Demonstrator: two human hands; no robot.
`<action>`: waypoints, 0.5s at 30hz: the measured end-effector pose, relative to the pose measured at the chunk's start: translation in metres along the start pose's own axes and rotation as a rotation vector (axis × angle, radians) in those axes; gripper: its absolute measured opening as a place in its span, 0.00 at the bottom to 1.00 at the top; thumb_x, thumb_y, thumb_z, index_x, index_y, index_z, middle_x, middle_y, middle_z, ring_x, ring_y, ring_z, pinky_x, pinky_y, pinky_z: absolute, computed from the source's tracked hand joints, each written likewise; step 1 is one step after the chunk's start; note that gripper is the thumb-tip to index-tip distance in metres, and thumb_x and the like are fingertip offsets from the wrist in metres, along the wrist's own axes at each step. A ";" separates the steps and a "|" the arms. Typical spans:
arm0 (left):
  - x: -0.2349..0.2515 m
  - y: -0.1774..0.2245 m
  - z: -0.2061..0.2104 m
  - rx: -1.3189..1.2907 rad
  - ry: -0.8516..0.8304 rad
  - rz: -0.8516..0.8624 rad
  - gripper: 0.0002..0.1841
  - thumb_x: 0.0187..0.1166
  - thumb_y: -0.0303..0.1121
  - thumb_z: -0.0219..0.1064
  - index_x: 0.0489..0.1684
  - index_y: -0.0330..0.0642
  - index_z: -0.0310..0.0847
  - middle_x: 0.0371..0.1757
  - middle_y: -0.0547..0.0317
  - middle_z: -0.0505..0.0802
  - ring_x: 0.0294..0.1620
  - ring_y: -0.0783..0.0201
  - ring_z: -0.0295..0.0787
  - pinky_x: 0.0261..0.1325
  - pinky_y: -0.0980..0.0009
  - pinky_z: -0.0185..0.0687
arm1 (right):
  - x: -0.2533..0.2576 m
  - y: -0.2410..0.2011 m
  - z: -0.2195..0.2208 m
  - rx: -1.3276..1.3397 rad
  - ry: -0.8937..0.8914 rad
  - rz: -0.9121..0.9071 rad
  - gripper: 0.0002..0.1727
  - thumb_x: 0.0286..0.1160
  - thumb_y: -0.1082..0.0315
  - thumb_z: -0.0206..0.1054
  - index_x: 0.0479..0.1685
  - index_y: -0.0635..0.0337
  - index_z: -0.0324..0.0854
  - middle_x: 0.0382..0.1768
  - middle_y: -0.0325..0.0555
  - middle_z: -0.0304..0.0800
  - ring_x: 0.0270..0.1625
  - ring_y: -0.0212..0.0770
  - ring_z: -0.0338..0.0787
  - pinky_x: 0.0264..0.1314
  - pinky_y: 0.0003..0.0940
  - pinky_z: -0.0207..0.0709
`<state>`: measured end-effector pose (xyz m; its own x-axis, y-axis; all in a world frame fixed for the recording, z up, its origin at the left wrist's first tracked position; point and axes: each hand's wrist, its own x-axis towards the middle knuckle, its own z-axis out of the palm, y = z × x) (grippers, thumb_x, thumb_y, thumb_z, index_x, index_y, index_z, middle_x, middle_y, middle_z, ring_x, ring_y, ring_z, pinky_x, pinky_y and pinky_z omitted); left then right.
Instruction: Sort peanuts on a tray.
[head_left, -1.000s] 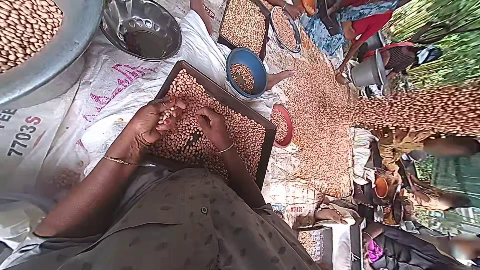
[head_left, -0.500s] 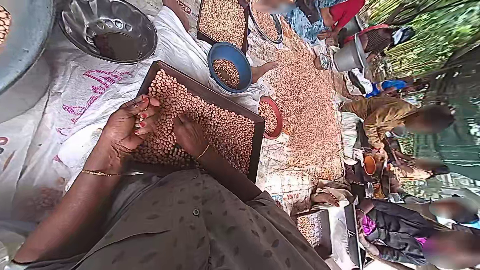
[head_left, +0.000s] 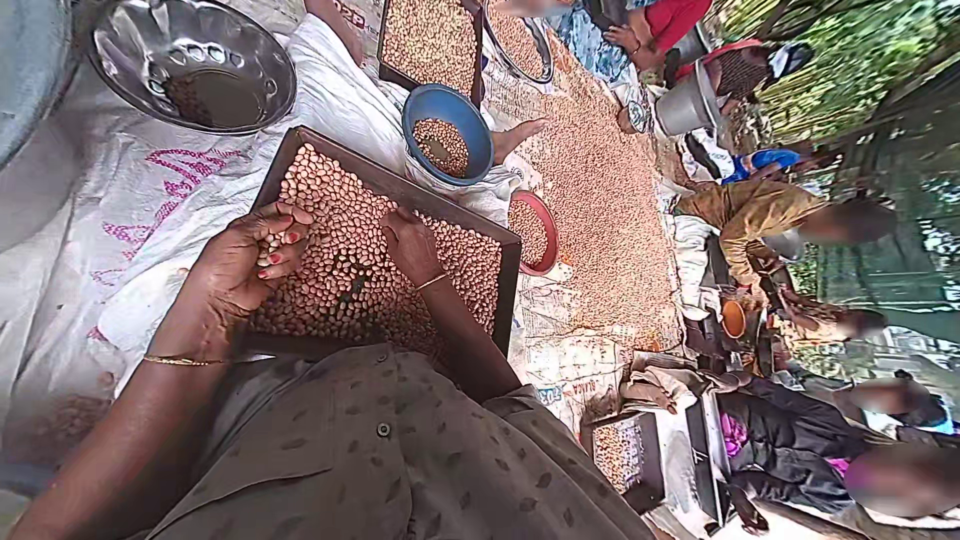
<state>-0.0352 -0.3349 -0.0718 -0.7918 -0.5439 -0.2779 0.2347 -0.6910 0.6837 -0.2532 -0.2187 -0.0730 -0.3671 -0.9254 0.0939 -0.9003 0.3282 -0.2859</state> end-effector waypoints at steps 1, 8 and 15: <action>0.000 0.000 -0.001 0.005 -0.004 -0.001 0.16 0.90 0.32 0.44 0.42 0.53 0.81 0.24 0.75 0.78 0.11 0.85 0.61 0.11 0.91 0.54 | -0.001 -0.001 0.003 -0.040 -0.014 -0.023 0.10 0.79 0.74 0.65 0.50 0.64 0.92 0.57 0.61 0.91 0.57 0.60 0.93 0.55 0.55 0.87; 0.005 -0.001 -0.002 0.016 0.021 -0.047 0.18 0.93 0.39 0.42 0.46 0.52 0.82 0.23 0.76 0.79 0.11 0.86 0.63 0.11 0.91 0.56 | -0.004 -0.017 -0.005 -0.191 -0.145 0.032 0.15 0.75 0.78 0.65 0.58 0.65 0.88 0.64 0.58 0.89 0.68 0.58 0.88 0.59 0.53 0.85; 0.006 -0.005 0.005 0.316 -0.017 -0.170 0.29 0.95 0.51 0.35 0.58 0.47 0.86 0.31 0.65 0.89 0.12 0.81 0.67 0.11 0.87 0.58 | -0.015 -0.029 -0.043 0.556 -0.011 -0.184 0.13 0.74 0.79 0.69 0.55 0.75 0.85 0.47 0.60 0.92 0.46 0.47 0.94 0.52 0.41 0.89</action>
<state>-0.0442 -0.3319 -0.0736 -0.8142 -0.4241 -0.3964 -0.0854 -0.5879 0.8044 -0.2316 -0.2066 -0.0245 -0.2110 -0.9606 0.1807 -0.6899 0.0154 -0.7237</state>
